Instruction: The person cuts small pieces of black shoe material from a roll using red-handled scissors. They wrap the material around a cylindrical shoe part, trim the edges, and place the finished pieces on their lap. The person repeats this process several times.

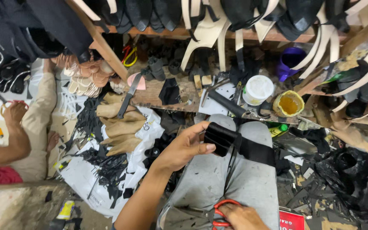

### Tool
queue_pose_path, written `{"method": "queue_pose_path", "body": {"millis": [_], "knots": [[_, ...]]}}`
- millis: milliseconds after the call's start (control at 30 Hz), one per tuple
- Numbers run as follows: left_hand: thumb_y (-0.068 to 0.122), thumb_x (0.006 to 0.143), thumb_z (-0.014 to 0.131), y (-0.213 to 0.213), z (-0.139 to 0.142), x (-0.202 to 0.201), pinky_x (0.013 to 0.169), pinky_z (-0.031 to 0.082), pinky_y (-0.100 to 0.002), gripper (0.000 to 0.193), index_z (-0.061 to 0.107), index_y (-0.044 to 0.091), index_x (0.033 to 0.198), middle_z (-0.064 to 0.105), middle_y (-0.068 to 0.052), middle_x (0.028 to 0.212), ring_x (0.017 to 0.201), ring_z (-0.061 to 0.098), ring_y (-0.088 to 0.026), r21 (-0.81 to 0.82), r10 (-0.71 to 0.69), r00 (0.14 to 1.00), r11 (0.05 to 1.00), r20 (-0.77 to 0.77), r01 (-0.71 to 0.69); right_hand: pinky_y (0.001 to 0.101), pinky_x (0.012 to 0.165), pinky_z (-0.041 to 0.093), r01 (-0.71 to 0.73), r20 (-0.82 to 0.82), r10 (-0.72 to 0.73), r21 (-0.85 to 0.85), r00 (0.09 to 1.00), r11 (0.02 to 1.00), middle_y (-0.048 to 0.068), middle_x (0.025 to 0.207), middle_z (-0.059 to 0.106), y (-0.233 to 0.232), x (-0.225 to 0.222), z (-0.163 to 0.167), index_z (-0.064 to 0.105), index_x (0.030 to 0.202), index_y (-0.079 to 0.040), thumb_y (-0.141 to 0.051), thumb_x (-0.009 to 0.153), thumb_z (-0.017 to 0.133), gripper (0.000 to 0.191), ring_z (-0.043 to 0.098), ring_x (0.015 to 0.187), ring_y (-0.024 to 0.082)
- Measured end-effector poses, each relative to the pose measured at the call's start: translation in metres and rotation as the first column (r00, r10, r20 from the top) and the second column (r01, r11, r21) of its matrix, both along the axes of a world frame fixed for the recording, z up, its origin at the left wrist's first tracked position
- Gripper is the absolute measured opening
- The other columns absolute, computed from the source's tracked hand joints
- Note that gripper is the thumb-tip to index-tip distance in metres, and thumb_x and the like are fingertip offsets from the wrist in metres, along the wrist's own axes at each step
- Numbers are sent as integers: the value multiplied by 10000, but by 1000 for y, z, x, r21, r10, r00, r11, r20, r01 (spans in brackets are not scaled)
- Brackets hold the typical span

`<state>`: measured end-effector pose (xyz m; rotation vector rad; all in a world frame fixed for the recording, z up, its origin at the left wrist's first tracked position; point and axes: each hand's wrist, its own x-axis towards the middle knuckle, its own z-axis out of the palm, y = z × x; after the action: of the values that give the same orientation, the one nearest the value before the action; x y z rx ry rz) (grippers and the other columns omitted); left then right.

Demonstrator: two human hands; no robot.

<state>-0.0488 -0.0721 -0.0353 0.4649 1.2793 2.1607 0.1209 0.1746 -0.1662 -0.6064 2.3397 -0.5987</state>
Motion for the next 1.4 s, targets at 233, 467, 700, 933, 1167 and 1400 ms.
{"method": "queue_pose_path", "body": {"millis": [233,467,700,933,1167,1400], "knots": [[24,953,700,-13,14,-10,1023,518,-303,393,581,34,1327,629,-6,1251,1188,589,-124,-67,12,998,998,-58,-16,284,834,603,353,430,-240,-204,870,913,-25,987,820,80,4,-2,725,1216,-211,-142,809,793,419,811,936,90],[-4,907,757,-17,16,-4,1009,537,-314,505,563,13,1373,640,-37,1232,1152,603,-128,-137,-38,996,990,-78,27,356,684,586,486,-27,-487,113,873,866,108,811,744,124,-2,58,561,1382,-188,-483,782,791,707,747,747,248],[-10,905,759,-8,24,6,1017,527,-304,519,551,18,1380,634,-42,1213,1152,595,-120,-107,-104,994,989,-44,99,411,664,553,369,-168,-334,262,927,892,50,808,726,97,-35,162,577,1346,-196,-735,651,761,899,717,758,301],[1,906,757,-3,35,15,989,561,-318,508,561,8,1375,622,-41,1231,1161,592,-123,-133,-168,983,978,-68,158,394,662,556,353,-151,-320,350,935,868,31,818,722,55,-65,216,588,1321,-210,-725,625,750,880,722,741,275],[-17,890,758,0,40,20,985,560,-308,536,557,8,1386,627,-40,1226,1157,593,-122,-152,-179,983,973,-35,172,414,610,530,284,-251,-215,283,944,916,68,682,693,42,-72,221,635,1219,-184,-742,625,771,826,695,677,305],[-10,893,768,-4,36,20,969,580,-321,528,564,-3,1380,632,-57,1223,1139,609,-136,-103,-187,982,977,13,187,436,588,493,194,-209,-143,245,967,950,90,589,657,46,-77,220,652,992,-150,-698,627,759,667,662,653,346]]}}
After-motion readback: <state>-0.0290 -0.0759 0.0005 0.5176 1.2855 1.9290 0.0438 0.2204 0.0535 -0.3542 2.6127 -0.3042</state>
